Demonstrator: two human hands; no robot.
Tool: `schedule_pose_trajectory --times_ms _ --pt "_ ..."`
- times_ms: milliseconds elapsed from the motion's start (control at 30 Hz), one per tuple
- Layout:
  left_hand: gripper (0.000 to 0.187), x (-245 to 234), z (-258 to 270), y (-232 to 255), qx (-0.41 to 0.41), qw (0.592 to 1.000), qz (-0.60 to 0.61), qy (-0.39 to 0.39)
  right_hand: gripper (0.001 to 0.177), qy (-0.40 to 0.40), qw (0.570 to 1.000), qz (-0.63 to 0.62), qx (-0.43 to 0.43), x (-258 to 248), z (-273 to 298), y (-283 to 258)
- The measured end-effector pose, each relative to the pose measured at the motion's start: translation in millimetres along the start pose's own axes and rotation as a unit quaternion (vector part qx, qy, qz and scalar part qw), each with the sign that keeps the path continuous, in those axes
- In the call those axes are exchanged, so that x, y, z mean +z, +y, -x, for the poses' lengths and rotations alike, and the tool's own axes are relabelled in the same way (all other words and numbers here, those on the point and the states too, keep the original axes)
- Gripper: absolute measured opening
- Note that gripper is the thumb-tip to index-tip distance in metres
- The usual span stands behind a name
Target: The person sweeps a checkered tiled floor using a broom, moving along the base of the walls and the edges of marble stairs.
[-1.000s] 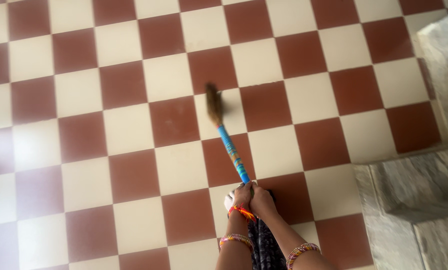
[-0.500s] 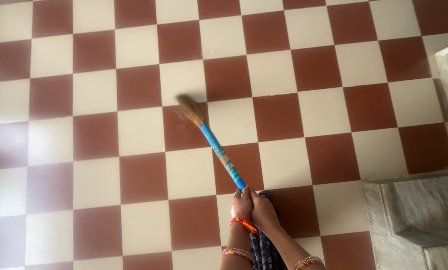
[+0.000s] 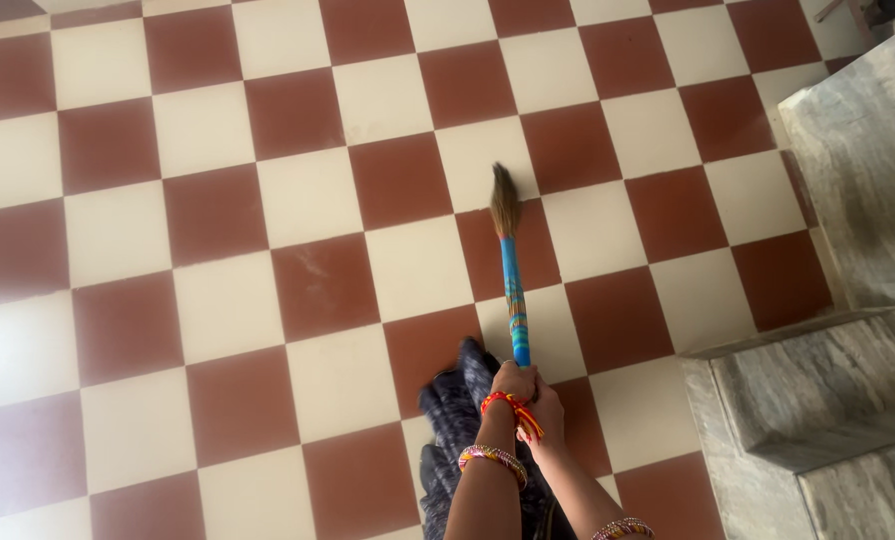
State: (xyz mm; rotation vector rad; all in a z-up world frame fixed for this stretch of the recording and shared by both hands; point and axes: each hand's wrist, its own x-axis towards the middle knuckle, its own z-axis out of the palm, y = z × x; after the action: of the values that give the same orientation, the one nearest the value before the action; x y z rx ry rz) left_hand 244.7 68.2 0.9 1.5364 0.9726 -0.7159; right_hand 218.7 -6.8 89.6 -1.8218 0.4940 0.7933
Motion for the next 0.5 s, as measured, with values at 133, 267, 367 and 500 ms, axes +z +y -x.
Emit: schedule_pose_trajectory --times_ms 133,267,367,500 --pt "0.047 5.3 -21.9 -5.8 0.012 0.999 0.038 0.01 0.039 -0.024 0.999 0.043 0.023 -2.8 -17.2 -10.2" --pt "0.046 -7.0 -13.9 -23.4 -0.012 0.984 0.171 0.055 0.038 -0.007 0.938 0.259 -0.228 7.5 -29.8 -3.5" --pt "0.046 -28.5 -2.8 -33.6 0.01 0.957 0.27 0.103 0.044 -0.071 0.93 0.332 -0.14 25.8 -20.5 -18.7" --pt "0.048 -65.8 12.5 -47.0 -0.052 0.946 0.272 0.168 0.05 -0.15 0.896 0.395 -0.133 54.7 -8.0 -42.6"
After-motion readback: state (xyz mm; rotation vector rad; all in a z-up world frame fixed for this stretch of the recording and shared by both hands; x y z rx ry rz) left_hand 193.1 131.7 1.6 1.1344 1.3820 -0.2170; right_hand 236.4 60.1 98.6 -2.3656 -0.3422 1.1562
